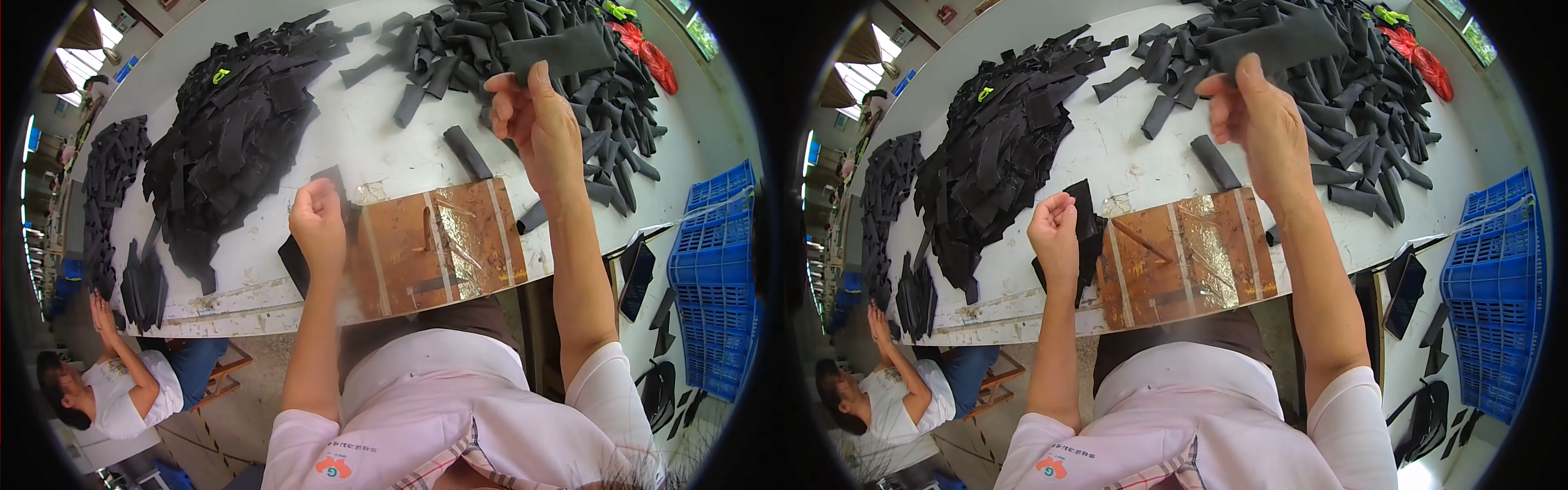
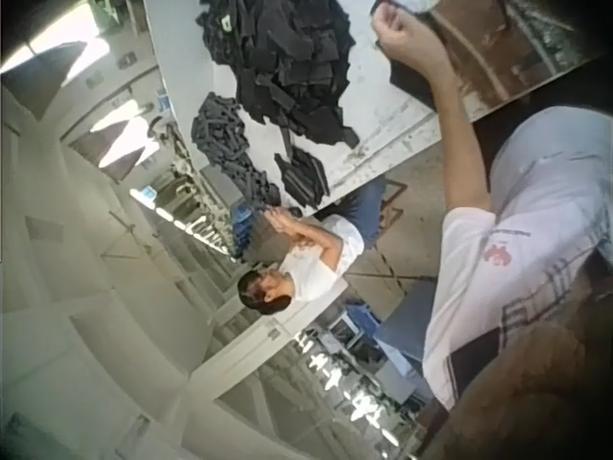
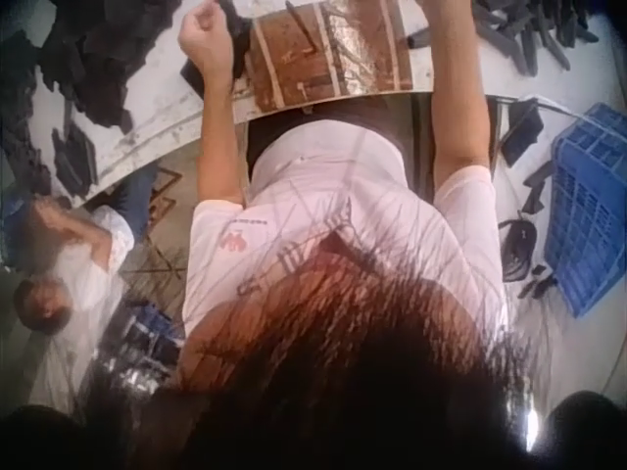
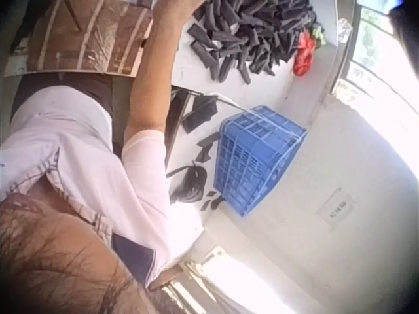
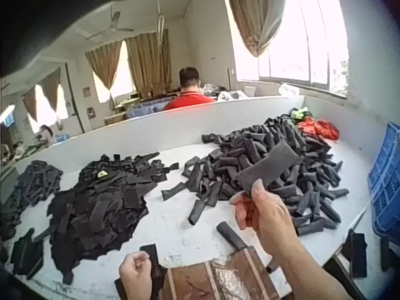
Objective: Applying glue and assembling black foam/rubber components at a factory workstation.
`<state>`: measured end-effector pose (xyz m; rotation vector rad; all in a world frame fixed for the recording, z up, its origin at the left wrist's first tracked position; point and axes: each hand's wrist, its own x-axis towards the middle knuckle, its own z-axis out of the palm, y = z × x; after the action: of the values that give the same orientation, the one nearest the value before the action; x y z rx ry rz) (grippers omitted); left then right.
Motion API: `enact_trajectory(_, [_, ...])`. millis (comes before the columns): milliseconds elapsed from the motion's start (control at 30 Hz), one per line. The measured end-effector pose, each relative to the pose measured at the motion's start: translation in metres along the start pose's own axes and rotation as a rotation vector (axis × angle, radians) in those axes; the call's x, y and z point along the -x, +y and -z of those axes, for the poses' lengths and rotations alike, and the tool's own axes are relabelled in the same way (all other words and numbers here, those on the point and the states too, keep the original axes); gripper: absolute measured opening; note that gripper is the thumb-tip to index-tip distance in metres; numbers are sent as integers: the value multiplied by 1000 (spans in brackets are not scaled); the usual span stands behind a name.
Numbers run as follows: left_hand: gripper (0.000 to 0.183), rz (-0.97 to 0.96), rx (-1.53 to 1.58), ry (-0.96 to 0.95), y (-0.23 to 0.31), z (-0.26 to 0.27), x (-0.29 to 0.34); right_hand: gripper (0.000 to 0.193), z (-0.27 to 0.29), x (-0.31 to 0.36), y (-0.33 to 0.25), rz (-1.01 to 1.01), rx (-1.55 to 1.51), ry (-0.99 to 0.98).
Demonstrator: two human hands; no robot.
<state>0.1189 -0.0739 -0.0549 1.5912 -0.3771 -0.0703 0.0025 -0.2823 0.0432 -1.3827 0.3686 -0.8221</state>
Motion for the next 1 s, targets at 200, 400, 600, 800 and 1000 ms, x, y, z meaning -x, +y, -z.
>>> enact_trajectory(200, [54,-53,-1010,-12,-37,3,-27,50,14,89,47,-296,171,-215])
enact_trajectory(400, [32,-81,-1221,-176,-38,3,-22,45,15,127,56,-476,169,-232])
enact_trajectory(600, [14,-225,-1085,-126,-45,28,-23,35,-3,143,58,-397,311,-382])
enact_trajectory(800, [10,245,-45,-501,51,46,14,22,-34,139,34,-11,594,-405])
enact_trajectory(1000, [11,78,111,-732,66,34,51,21,-58,142,34,-119,220,-391])
